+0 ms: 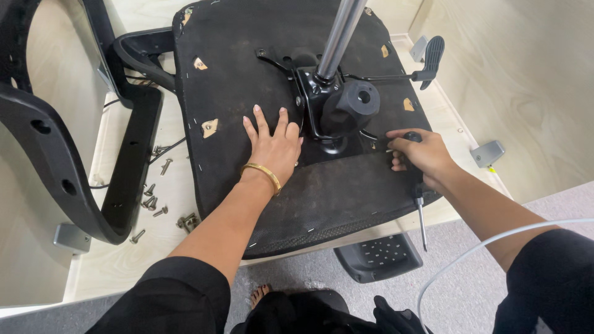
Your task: The person uses a screwdriver to tighten screws into the metal base of an office chair seat. They repeatedly pick up screws from the table and secure them into the mounting plate while stabilizing the chair with their other hand.
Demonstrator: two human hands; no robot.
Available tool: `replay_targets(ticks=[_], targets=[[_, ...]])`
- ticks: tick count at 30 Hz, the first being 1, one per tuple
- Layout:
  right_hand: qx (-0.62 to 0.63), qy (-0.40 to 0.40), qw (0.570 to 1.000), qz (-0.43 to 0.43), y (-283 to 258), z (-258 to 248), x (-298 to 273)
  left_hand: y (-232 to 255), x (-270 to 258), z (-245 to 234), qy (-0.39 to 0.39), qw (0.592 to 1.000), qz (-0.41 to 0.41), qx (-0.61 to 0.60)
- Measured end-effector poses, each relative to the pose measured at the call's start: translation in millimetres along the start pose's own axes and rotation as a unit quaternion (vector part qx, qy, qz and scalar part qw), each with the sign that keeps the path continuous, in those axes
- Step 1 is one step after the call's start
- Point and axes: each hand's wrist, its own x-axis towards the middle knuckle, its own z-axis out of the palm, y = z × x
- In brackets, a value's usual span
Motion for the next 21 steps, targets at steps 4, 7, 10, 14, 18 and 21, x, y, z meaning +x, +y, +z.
replay_targets(ticks=[4,7,10,14,18,21], targets=[[-0.058,-0.023,0.998,-0.017,7.7,-1.3,6.0,0.1,1.2,-0.8,-0.004,1.0,-0.003,-0.013],[-0.056,-0.03,0.997,-0.038,11.1,-0.5,4.8,0.8,2.5,1.1,-0.011,0.999,-0.015,-0.03],[-0.048,-0.039,0.998,-0.031,11.7,-2.5,4.0,1.6,1.4,1.5,-0.007,1.0,-0.012,-0.023],[-0.038,-0.053,0.998,-0.011,8.3,-4.9,4.5,0.8,2.3,-2.4,-0.009,1.0,-0.01,-0.027],[-0.052,-0.062,0.997,-0.001,6.4,-2.5,2.8,0.1,3.9,-8.3,-0.03,0.999,-0.002,-0.021],[-0.064,-0.058,0.996,-0.002,5.4,-0.4,2.7,1.3,4.3,-13.1,-0.048,0.999,0.002,-0.003]])
